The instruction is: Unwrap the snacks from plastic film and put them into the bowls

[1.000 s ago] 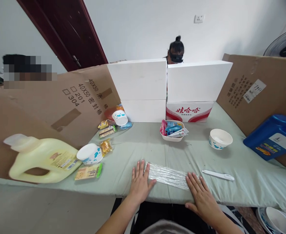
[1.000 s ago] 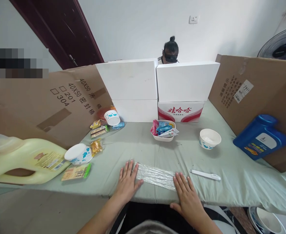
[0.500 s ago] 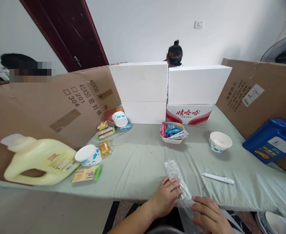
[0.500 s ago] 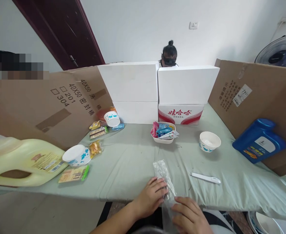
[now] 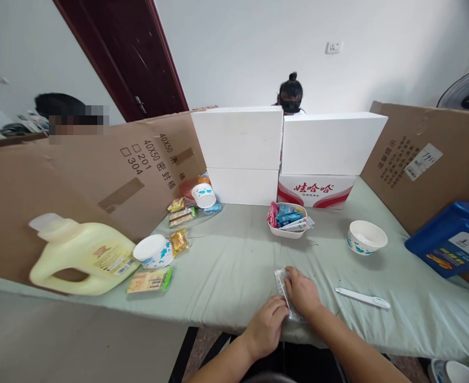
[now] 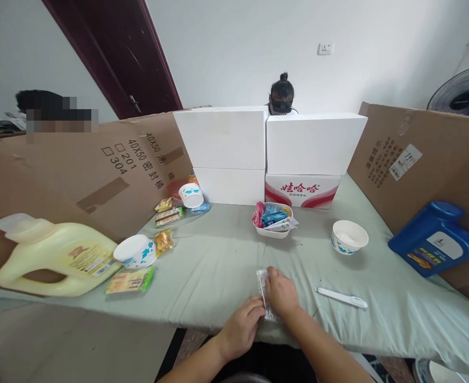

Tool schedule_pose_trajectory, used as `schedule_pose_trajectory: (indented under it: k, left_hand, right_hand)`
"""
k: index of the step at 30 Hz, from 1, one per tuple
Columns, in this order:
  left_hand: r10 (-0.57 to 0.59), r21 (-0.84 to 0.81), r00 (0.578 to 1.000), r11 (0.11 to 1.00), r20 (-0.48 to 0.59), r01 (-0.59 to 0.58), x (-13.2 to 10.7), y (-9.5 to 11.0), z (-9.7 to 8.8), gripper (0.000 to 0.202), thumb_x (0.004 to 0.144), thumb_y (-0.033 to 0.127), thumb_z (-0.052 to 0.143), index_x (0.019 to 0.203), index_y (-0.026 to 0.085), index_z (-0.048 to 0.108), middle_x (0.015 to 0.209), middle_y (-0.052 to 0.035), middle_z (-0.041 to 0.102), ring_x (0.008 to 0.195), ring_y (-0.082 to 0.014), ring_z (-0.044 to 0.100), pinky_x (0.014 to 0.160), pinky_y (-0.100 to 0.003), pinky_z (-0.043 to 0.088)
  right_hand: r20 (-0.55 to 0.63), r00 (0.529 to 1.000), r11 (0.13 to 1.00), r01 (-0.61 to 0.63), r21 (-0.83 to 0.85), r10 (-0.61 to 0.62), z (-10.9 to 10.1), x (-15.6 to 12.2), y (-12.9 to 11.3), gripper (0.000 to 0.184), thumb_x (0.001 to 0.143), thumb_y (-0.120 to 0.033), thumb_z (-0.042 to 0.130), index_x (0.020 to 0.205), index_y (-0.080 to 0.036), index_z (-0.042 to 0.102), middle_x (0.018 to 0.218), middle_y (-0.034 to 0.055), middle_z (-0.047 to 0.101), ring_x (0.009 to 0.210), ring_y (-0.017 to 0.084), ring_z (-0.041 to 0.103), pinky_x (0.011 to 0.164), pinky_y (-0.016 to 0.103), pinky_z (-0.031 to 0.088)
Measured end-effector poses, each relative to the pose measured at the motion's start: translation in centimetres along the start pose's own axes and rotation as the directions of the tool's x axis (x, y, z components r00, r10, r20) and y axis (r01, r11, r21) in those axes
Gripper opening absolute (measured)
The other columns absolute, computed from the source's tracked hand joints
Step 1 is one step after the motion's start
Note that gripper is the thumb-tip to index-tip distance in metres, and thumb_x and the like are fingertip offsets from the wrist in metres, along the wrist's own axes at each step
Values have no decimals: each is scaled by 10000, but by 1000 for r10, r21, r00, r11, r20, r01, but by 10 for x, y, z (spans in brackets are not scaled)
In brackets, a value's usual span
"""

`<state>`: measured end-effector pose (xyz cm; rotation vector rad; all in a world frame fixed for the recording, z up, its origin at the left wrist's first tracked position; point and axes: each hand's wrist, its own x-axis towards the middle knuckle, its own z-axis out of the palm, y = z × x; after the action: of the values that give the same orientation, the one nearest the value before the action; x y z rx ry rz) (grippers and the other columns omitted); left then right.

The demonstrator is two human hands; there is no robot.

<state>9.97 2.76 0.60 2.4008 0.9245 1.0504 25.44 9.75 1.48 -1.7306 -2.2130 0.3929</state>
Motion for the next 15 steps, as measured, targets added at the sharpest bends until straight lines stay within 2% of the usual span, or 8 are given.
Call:
schedule_pose_trajectory:
  k: [3, 5, 7, 11, 15]
  left_hand:
    - [-37, -20, 995, 999, -97, 36, -4, 0, 2, 281, 862, 56, 335, 1026, 172, 531, 915, -100, 614, 960, -214, 592, 848, -390, 532]
    - [-44, 11, 995, 999, -89, 45, -3, 1, 2, 287, 875, 88, 377, 1109, 168, 524, 932, -98, 630, 948, -211, 596, 839, -382, 533]
    - [-18, 90, 999, 996, -38, 22, -2, 2, 0, 288, 875, 130, 445, 1138, 181, 550, 943, -88, 645, 971, -219, 589, 867, -397, 519]
    - [11, 165, 1000, 986, 20, -14, -3, 4, 0, 153, 858, 214, 516, 950, 189, 635, 893, -73, 627, 968, -228, 564, 874, -395, 496]
    - [-50, 198, 998, 979, -23, 54, -6, 8, 2, 156, 863, 202, 482, 795, 174, 619, 800, -65, 576, 861, -213, 529, 802, -388, 493]
  right_hand:
    - [-26, 1000, 998, 11, -69, -13, 7, -6, 0, 347, 954, -224, 330, 1260, -166, 484, 1087, 125, 655, 905, 211, 659, 727, 302, 471]
    - [-40, 999, 994, 18, -104, -23, 9, -7, 0, 371, 954, -215, 317, 1295, -161, 454, 1057, 121, 653, 871, 215, 660, 694, 310, 476]
    - [-60, 998, 991, 25, -133, -33, 9, -7, 0, 386, 951, -207, 317, 1313, -155, 440, 1024, 116, 650, 858, 222, 652, 686, 319, 476]
    - [-127, 990, 984, 31, -177, -54, 6, -6, -2, 357, 946, -218, 344, 1261, -145, 495, 1027, 136, 625, 949, 261, 593, 807, 376, 460]
    - [-180, 981, 982, 32, -188, -66, 1, -4, 0, 326, 928, -212, 386, 1210, -131, 528, 1012, 135, 603, 949, 269, 550, 853, 407, 435]
